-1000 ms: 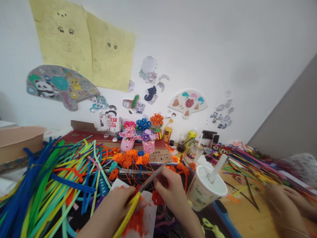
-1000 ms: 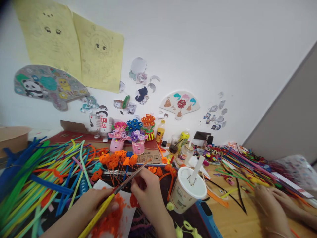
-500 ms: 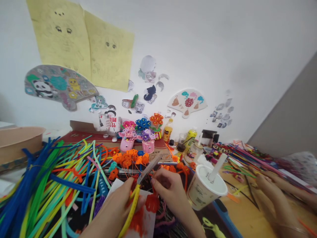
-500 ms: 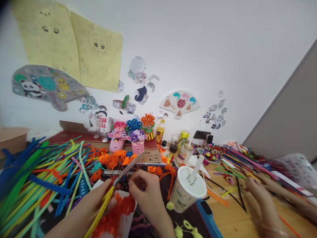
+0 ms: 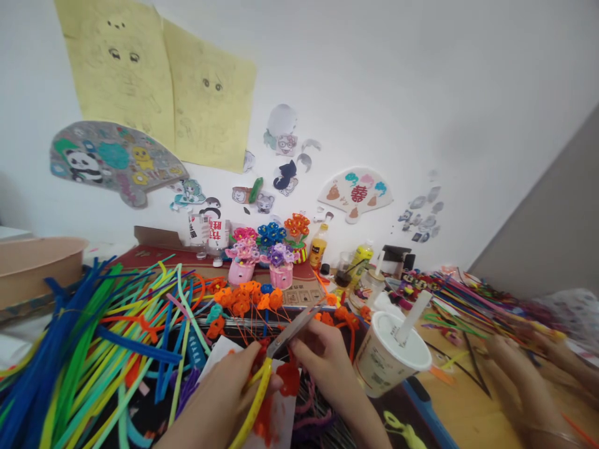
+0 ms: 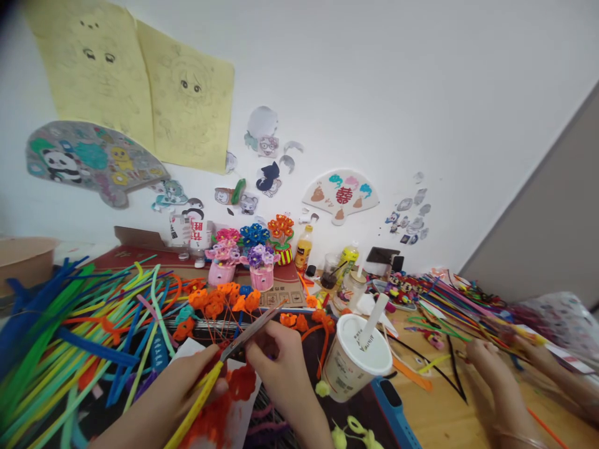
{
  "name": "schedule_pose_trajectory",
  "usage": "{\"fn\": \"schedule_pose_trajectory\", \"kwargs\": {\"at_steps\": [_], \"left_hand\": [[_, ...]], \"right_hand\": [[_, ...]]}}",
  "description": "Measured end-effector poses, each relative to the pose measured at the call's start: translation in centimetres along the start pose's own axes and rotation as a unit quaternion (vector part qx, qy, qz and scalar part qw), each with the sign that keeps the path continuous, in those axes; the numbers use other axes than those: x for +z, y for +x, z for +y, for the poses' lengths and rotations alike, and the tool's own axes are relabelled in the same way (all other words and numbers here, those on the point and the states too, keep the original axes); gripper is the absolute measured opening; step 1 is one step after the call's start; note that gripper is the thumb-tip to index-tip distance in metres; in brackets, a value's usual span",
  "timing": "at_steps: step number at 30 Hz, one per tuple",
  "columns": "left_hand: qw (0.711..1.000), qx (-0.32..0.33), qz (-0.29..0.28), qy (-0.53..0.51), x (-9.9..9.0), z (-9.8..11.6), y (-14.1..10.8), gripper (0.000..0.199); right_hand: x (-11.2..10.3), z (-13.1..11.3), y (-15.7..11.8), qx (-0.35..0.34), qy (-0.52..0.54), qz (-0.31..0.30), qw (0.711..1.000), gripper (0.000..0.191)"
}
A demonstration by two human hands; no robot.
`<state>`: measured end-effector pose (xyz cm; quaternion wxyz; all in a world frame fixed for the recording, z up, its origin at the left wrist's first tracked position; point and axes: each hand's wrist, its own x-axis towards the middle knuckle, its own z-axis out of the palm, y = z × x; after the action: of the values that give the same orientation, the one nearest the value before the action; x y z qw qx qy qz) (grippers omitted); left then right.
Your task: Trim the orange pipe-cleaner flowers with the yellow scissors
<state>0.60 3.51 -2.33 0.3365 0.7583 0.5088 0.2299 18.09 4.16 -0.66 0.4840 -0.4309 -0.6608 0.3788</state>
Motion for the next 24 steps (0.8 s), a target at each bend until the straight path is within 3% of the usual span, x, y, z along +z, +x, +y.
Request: {"fn": "schedule_pose_trajectory", "kwargs": {"at_steps": [14, 24], "left_hand": [[0.997, -0.023, -0.014, 0.073, -0.26, -0.08, 0.19, 0.03], [0.998, -0.017, -0.011, 0.066, -0.45, -0.41, 0.02, 0.032]], "right_hand": [[-0.05, -0.04, 0.03, -0.019, -0.054, 0.009, 0.998, 0.013], [0.02, -0.36, 0.16, -0.025, -0.065, 0.004, 0.998, 0.015]]}}
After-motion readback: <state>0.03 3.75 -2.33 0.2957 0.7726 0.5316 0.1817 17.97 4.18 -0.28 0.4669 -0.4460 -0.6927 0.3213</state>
